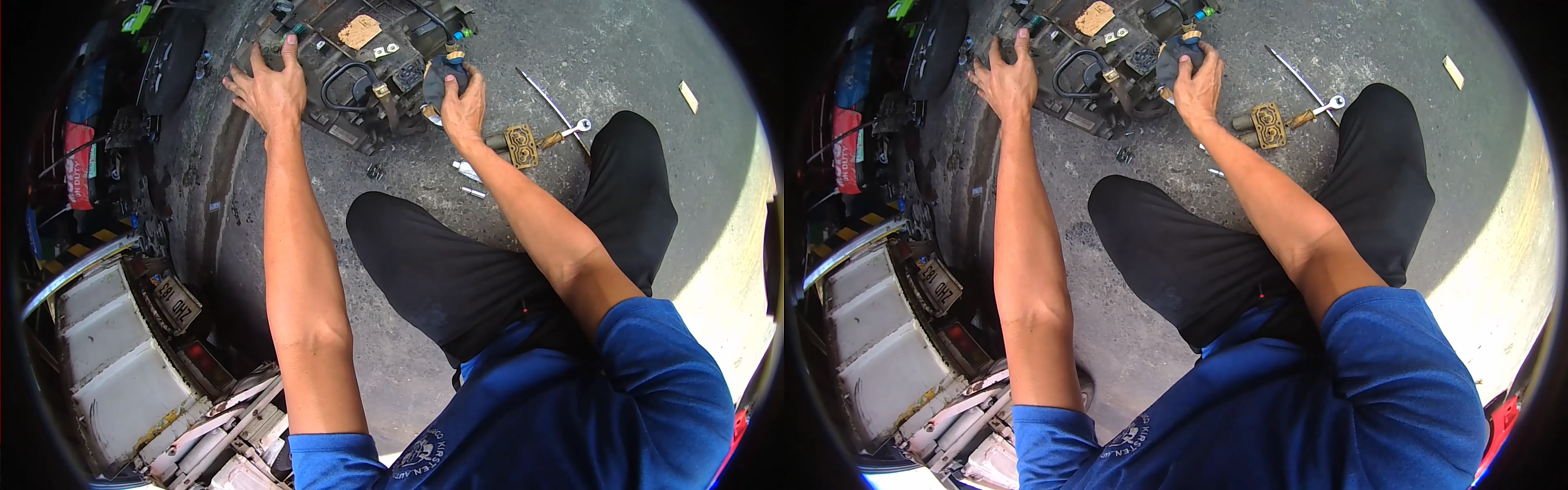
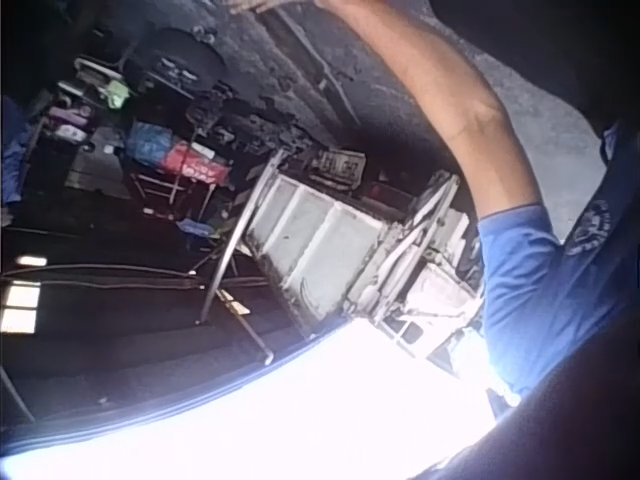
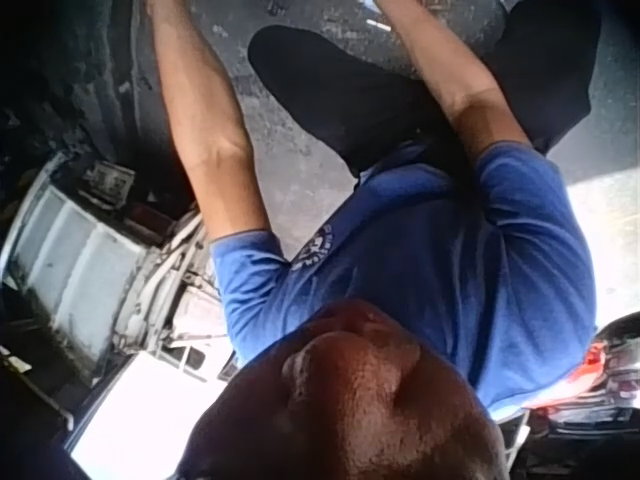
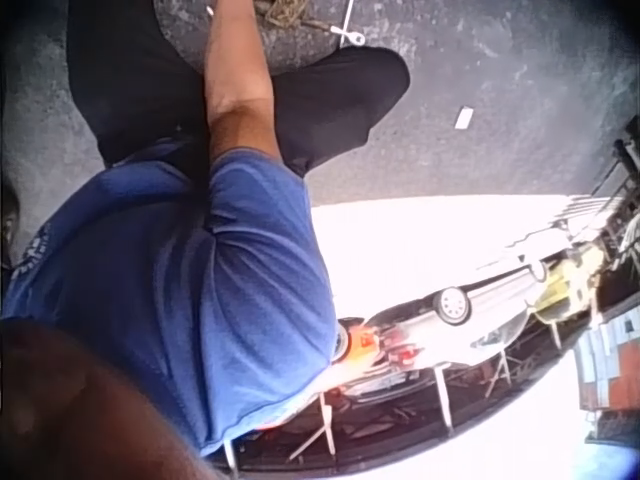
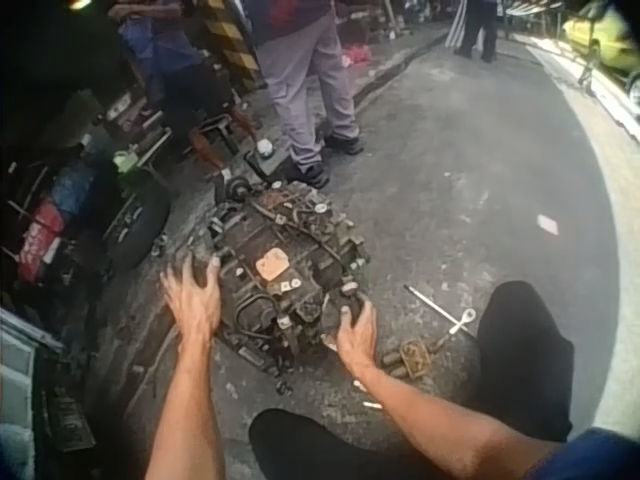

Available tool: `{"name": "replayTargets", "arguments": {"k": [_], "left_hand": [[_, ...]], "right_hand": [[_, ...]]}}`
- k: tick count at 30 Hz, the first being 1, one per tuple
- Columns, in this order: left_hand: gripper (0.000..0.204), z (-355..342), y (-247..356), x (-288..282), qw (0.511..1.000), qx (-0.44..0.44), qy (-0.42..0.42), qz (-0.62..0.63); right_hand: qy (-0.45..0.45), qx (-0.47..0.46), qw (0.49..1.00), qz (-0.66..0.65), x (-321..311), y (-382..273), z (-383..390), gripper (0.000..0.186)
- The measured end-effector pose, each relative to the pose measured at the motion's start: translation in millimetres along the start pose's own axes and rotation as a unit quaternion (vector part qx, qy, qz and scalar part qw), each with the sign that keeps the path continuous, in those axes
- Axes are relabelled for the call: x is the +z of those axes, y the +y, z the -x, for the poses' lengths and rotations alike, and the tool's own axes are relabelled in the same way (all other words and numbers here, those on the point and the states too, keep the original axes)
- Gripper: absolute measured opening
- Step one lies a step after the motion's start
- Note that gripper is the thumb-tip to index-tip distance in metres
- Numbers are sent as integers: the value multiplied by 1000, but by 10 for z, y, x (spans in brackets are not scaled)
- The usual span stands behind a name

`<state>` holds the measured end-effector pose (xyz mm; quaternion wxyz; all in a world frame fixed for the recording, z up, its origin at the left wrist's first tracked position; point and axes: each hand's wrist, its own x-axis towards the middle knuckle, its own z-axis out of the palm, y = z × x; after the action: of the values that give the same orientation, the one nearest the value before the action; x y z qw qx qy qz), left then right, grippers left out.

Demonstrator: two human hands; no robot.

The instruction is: Repairing and cleaning a transmission or engine component on the ground.

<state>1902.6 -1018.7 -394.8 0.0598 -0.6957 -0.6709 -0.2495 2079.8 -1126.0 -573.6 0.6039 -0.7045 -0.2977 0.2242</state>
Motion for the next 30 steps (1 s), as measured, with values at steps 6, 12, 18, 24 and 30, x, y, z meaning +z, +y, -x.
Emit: {"name": "replayTargets", "arguments": {"k": [6,12,18,24,30], "left_hand": [[84,7,22,-7,1000,-1,5,-1],[84,-11,-13,53,1000,-2,12,6],[84,-24,-20,29,1000,-4,12,3],[84,-9,39,-16,1000,-16,-4,-7],[85,-12,16,21,1000,-24,-4,1]], "right_hand": [[-61,-92,992,64,213,-174,23,31],[-16,-120,974,189,378,-166,38,28],[-98,27,981,164,302,-176,-55,35],[15,160,985,-63,278,-132,-157,48],[-57,238,958,-151,368,14,-238,51]]}}
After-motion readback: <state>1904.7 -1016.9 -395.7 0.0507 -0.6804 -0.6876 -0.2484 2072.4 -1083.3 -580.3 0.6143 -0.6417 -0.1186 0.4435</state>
